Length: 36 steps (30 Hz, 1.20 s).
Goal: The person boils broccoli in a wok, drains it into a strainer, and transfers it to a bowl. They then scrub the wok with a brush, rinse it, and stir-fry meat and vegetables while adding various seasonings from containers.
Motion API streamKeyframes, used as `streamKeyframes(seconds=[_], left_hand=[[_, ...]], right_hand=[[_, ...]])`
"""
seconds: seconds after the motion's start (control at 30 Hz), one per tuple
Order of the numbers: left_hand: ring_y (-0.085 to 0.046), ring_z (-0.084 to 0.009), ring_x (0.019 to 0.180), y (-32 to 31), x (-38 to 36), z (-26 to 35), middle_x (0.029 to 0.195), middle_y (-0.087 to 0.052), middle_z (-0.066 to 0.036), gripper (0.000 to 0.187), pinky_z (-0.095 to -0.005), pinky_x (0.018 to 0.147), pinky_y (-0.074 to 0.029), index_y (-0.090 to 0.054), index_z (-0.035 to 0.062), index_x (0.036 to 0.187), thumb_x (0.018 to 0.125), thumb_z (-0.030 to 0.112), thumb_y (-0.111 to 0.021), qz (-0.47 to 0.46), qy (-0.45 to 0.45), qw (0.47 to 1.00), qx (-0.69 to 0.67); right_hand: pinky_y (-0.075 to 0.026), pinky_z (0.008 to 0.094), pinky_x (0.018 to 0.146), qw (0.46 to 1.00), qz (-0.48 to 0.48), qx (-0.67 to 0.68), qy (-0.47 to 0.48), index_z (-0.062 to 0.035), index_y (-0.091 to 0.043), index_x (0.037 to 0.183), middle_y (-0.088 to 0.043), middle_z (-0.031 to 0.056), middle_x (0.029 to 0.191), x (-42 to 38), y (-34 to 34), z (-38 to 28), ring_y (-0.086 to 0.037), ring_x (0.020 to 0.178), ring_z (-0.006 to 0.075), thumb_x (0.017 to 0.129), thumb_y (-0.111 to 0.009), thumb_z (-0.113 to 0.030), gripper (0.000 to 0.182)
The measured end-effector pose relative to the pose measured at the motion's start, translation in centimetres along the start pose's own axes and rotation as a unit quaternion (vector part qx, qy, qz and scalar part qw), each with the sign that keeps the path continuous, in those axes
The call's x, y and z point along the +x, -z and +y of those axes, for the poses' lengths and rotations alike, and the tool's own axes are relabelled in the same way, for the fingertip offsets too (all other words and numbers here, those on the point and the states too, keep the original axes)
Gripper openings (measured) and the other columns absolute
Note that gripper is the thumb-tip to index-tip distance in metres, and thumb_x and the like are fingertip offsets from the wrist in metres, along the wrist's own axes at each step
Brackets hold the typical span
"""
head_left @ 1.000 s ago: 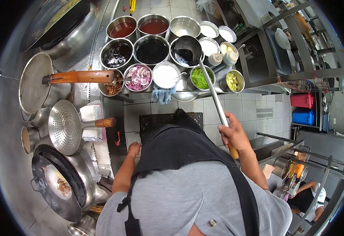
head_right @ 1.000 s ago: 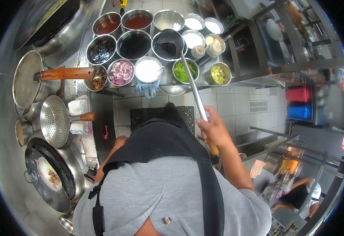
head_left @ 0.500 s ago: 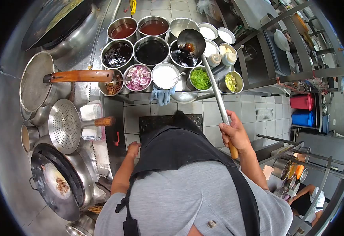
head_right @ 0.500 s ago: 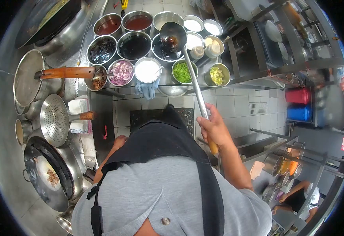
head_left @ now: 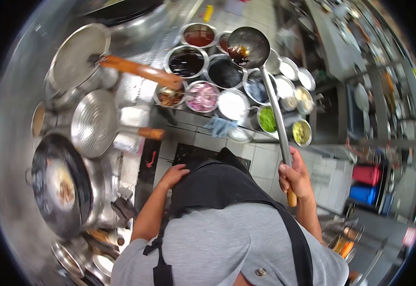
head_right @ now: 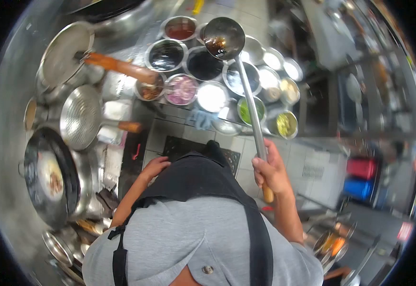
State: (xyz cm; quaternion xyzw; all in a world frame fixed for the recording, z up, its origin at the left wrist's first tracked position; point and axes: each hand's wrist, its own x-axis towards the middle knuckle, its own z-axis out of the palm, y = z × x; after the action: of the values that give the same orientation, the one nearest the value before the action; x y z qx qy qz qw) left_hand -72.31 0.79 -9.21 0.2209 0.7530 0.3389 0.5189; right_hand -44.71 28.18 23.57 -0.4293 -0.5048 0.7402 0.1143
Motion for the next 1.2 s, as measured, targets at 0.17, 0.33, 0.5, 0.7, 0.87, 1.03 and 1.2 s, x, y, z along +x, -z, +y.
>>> streamKeyframes(seconds=[0.17, 0.33, 0.5, 0.7, 0.87, 1.03, 1.2], left_hand=[[-0.063, -0.0103, 0.083, 3.8, -7.4, 10.5, 0.092, -0.070, -0.005, 0.052, -0.0264, 0.078, -0.051, -0.056, 0.0039, 0.139, 0.094, 0.028, -0.067, -0.009, -0.059, 0.988, -0.144], [-0.063, -0.0127, 0.099, 9.7, -18.1, 14.5, 0.106, -0.070, -0.006, 0.051, -0.0301, 0.090, -0.049, -0.054, 0.0048, 0.140, 0.093, 0.019, -0.069, 0.294, -0.218, 0.918, -0.152], [-0.064, -0.0199, 0.108, 14.6, -28.0, 9.9, 0.113, -0.070, -0.009, 0.050, -0.0343, 0.097, -0.048, -0.060, 0.0086, 0.134, 0.087, 0.016, -0.074, 0.683, -0.161, 0.713, 0.008], [-0.062, -0.0334, 0.096, 16.6, -31.5, 4.2, 0.098, -0.067, -0.015, 0.039, -0.0443, 0.093, -0.045, -0.069, 0.0048, 0.117, 0.081, 0.020, -0.074, 0.767, -0.024, 0.617, 0.175], [-0.059, -0.0292, 0.088, 18.4, -28.1, 3.5, 0.084, -0.061, -0.008, 0.033, -0.0425, 0.089, -0.041, -0.072, 0.0077, 0.107, 0.077, 0.021, -0.076, 0.774, -0.015, 0.608, 0.176], [-0.061, -0.0254, 0.086, 18.1, -26.7, 3.2, 0.086, -0.064, -0.005, 0.028, -0.0411, 0.085, -0.042, -0.071, 0.0102, 0.105, 0.078, 0.020, -0.075, 0.779, 0.010, 0.584, 0.228], [-0.060, -0.0299, 0.084, 18.5, -25.8, 3.4, 0.085, -0.064, -0.007, 0.029, -0.0445, 0.084, -0.043, -0.071, 0.0111, 0.103, 0.077, 0.021, -0.075, 0.781, 0.029, 0.551, 0.292]], right_hand=[[-0.037, 0.0254, 0.036, 0.981, -0.188, -0.047, 0.001, -0.0074, -0.035, 0.142, -0.050, 0.0020, 0.068, 3.5, -6.2, -1.9, -0.044, 0.041, 0.0102, 0.088, -0.065, -0.004, 0.061], [-0.031, 0.0205, 0.041, 0.900, -0.396, -0.183, -0.011, -0.0051, -0.036, 0.145, -0.053, 0.0012, 0.074, 6.5, -18.4, -4.1, -0.041, 0.044, 0.0065, 0.087, -0.066, -0.002, 0.066], [-0.048, 0.0246, 0.078, 0.752, -0.491, -0.400, 0.183, -0.0038, -0.037, 0.146, -0.059, 0.0088, 0.114, 7.3, -29.7, -4.9, -0.059, 0.091, 0.0113, 0.090, -0.062, -0.001, 0.061], [-0.042, 0.0236, 0.052, 0.741, -0.571, -0.338, 0.107, -0.0057, -0.038, 0.146, -0.061, 0.0047, 0.097, 7.3, -36.6, -1.6, -0.052, 0.060, 0.0069, 0.092, -0.063, -0.004, 0.059], [-0.038, 0.0238, 0.041, 0.770, -0.562, -0.301, 0.019, -0.0073, -0.035, 0.147, -0.051, 0.0004, 0.068, 7.4, -36.2, 0.7, -0.047, 0.047, 0.0078, 0.093, -0.062, -0.006, 0.061], [-0.035, 0.0230, 0.036, 0.846, -0.502, -0.171, -0.059, -0.0073, -0.036, 0.143, -0.047, 0.0009, 0.066, 8.4, -29.7, -2.1, -0.041, 0.042, 0.0075, 0.091, -0.062, -0.008, 0.058], [-0.032, 0.0225, 0.033, 0.908, -0.411, -0.081, -0.019, -0.0059, -0.038, 0.137, -0.046, 0.0017, 0.068, 11.5, -18.9, -4.8, -0.038, 0.037, 0.0076, 0.090, -0.064, -0.011, 0.055]])
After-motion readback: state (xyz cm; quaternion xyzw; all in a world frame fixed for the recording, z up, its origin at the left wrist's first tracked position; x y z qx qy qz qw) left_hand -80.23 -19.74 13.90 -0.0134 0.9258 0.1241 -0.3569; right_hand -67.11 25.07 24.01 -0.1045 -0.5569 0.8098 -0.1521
